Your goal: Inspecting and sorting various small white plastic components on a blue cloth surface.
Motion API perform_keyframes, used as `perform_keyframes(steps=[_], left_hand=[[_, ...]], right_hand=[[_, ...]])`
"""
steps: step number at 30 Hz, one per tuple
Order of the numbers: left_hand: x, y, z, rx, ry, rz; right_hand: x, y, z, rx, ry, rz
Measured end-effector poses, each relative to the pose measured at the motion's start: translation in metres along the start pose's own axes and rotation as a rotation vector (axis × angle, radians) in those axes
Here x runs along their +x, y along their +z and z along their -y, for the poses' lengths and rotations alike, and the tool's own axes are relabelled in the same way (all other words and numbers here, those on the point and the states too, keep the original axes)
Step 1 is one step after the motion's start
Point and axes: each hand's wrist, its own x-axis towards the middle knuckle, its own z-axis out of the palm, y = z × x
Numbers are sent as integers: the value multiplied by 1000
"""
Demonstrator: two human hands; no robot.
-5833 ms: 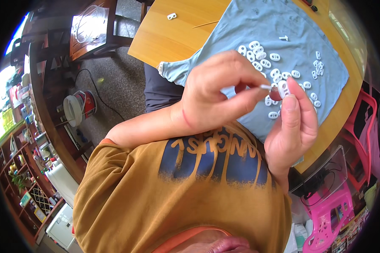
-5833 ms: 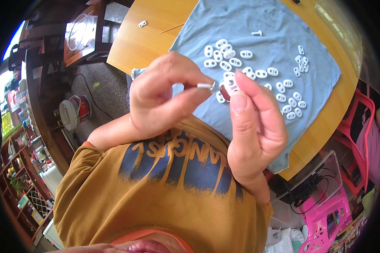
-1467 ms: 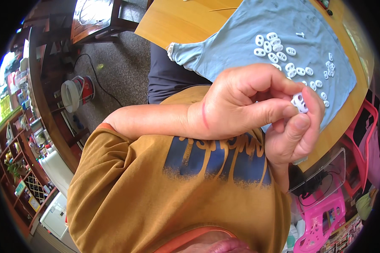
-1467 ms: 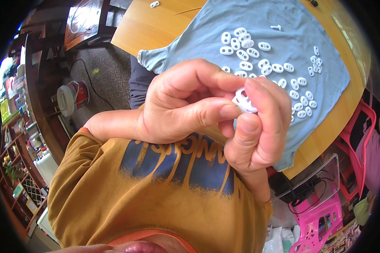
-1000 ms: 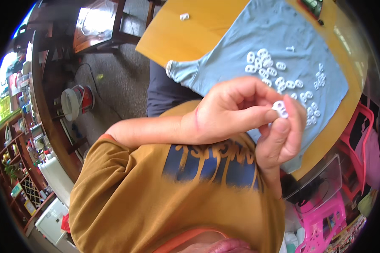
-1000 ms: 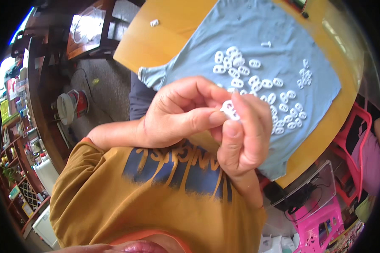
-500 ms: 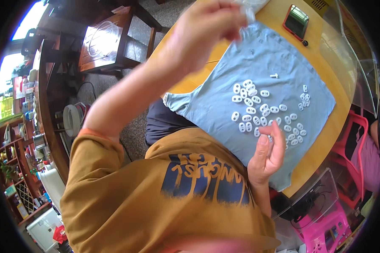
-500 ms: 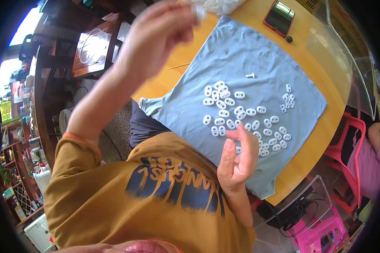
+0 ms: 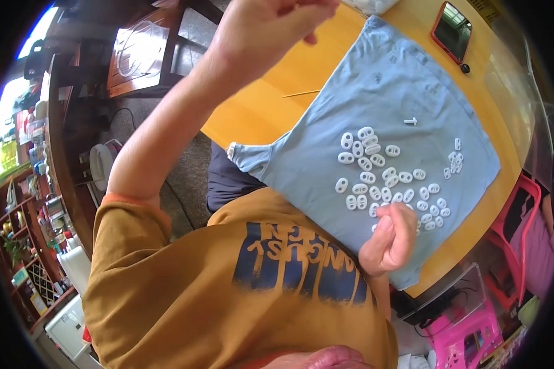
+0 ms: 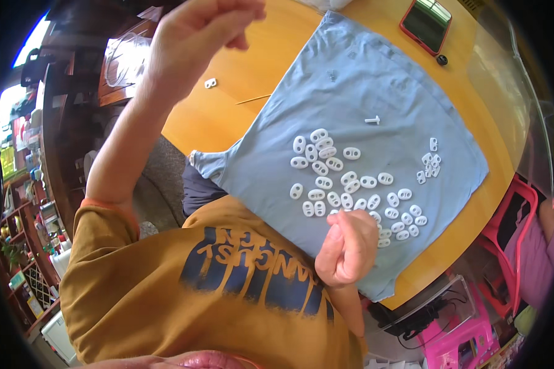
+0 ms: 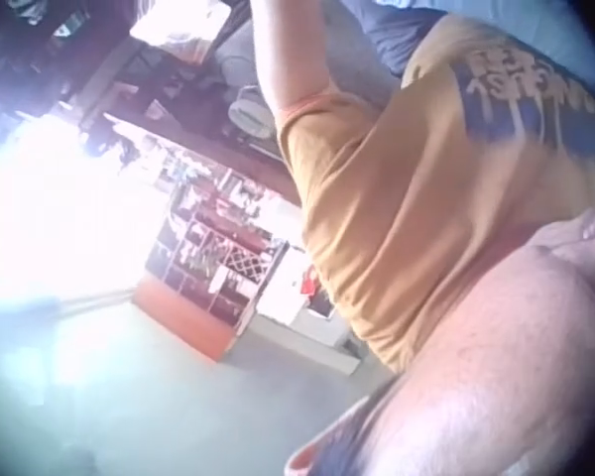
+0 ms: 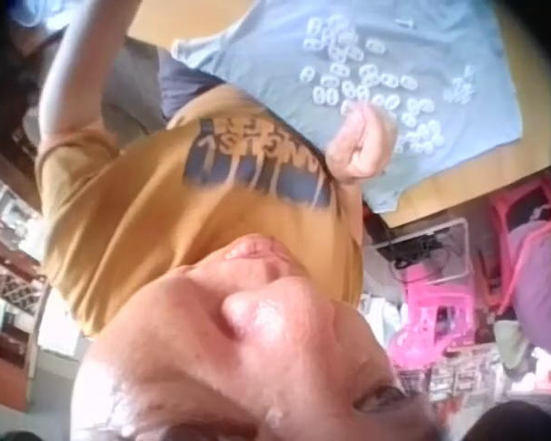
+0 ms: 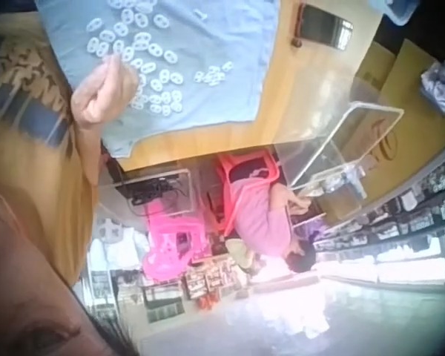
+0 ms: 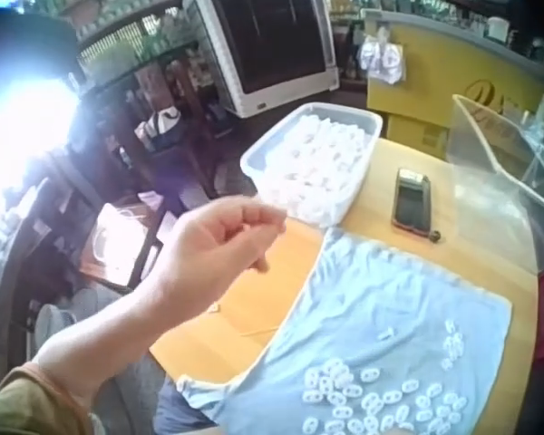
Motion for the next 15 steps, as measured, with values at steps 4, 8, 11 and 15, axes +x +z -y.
perform_keyframes(steps=[4, 8, 11, 15], left_hand=[[-24, 0, 37, 78, 30, 59], [-10, 13, 37, 374, 359, 171], [-2, 28, 22, 478, 349, 216], [8, 15, 51, 559, 386, 156]], right_hand=[[5, 4, -2, 24, -35, 46], [10, 4, -3, 30, -39, 64], [7, 3, -9, 46, -23, 57], [7, 5, -10, 89, 0, 19]])
